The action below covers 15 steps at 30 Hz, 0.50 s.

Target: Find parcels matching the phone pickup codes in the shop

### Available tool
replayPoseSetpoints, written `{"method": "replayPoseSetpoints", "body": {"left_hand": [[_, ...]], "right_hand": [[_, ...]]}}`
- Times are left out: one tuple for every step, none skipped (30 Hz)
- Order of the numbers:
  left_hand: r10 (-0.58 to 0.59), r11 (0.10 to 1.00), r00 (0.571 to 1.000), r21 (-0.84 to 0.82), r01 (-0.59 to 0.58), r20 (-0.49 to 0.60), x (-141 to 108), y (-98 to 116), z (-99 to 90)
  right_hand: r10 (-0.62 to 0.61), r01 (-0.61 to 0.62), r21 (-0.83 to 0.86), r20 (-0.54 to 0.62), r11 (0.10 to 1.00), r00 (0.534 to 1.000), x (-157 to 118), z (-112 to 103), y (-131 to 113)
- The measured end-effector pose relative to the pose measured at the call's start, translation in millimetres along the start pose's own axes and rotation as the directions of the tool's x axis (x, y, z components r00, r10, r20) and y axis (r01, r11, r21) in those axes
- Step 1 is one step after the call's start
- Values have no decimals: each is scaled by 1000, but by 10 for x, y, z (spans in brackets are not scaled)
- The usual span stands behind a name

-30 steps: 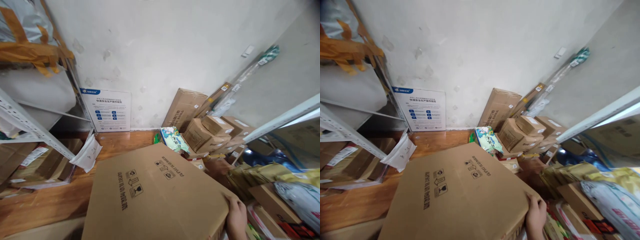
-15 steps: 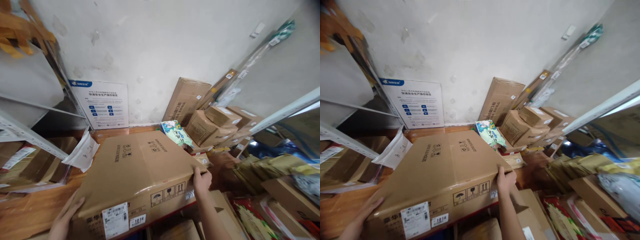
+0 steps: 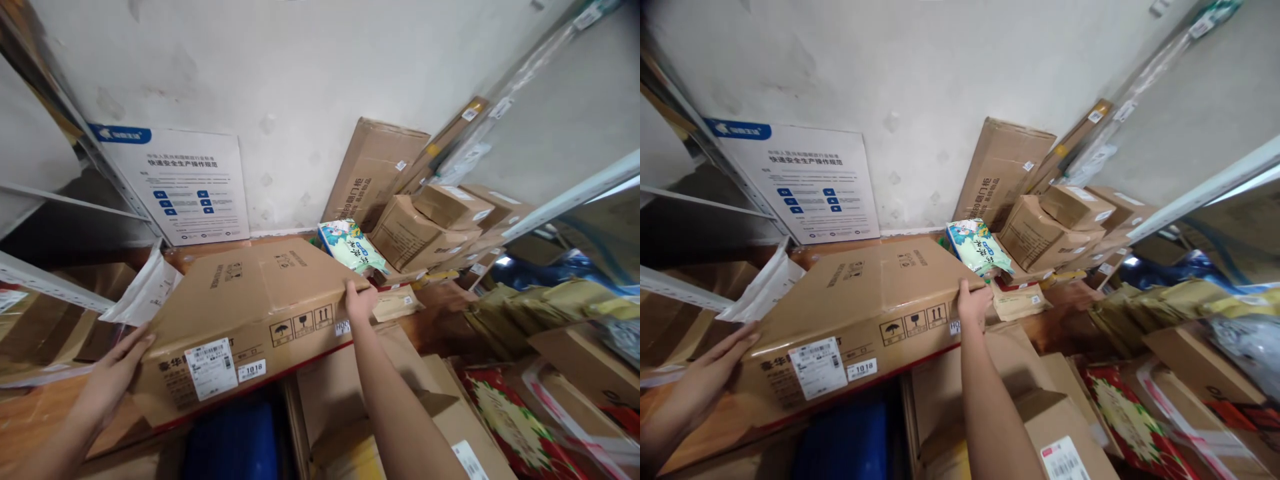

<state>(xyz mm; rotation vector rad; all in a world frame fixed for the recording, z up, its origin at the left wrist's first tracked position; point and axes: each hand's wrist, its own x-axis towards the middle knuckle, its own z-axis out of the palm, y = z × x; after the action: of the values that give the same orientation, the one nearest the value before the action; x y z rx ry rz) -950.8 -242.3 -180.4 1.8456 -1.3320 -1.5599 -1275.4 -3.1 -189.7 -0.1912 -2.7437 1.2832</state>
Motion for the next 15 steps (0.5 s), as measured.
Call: {"method": "replayPoseSetpoints", "body": {"left_hand": [[23,1000,1000,-3,-23,8,82,-12,15],[47,999,999,-11,-47,27,176,-40,25],[60,998,997,-17,-60,51,277,-77,32],[66,998,995,-16,-65,78,380,-116,39],[73,997,992,-9,-73,106,477,-150,46],[80,997,989,0,-80,127,564,-172,55],[93,996,987,6,-94,130,635,-179,67],[112,993,985,26,-116,128,688,-168,81],[136,987,983,71,-146,119,724,-141,97],[163,974,979,137,-179,120,745,-98,113],[186,949,973,231,-213,135,755,-45,130],[208,903,965,347,-252,159,759,14,147],[227,834,954,466,-294,195,761,74,162],[238,751,945,575,-326,225,766,129,177],[249,664,938,662,-347,241,775,173,191]], "right_hand": [[-5,5,-5,1,1000,1000,9,62,-51],[-8,8,-12,3,1000,1000,14,122,-98],[-9,9,-20,8,1000,1000,16,181,-140],[-8,9,-31,17,999,1000,19,240,-177],[-6,8,-45,28,999,1000,26,301,-209],[-5,8,-59,43,998,999,41,367,-237],[-6,11,-76,62,997,998,65,438,-263],[-10,18,-92,83,996,996,100,514,-286],[-18,30,-108,110,994,994,144,595,-305],[-30,48,-122,141,991,990,195,677,-318],[-43,68,-136,176,988,983,247,759,-322],[-58,91,-149,212,985,976,297,834,-315],[-71,113,-164,244,980,967,340,898,-293],[-83,135,-181,271,974,959,371,948,-256],[-94,157,-200,293,967,951,389,981,-204]]}}
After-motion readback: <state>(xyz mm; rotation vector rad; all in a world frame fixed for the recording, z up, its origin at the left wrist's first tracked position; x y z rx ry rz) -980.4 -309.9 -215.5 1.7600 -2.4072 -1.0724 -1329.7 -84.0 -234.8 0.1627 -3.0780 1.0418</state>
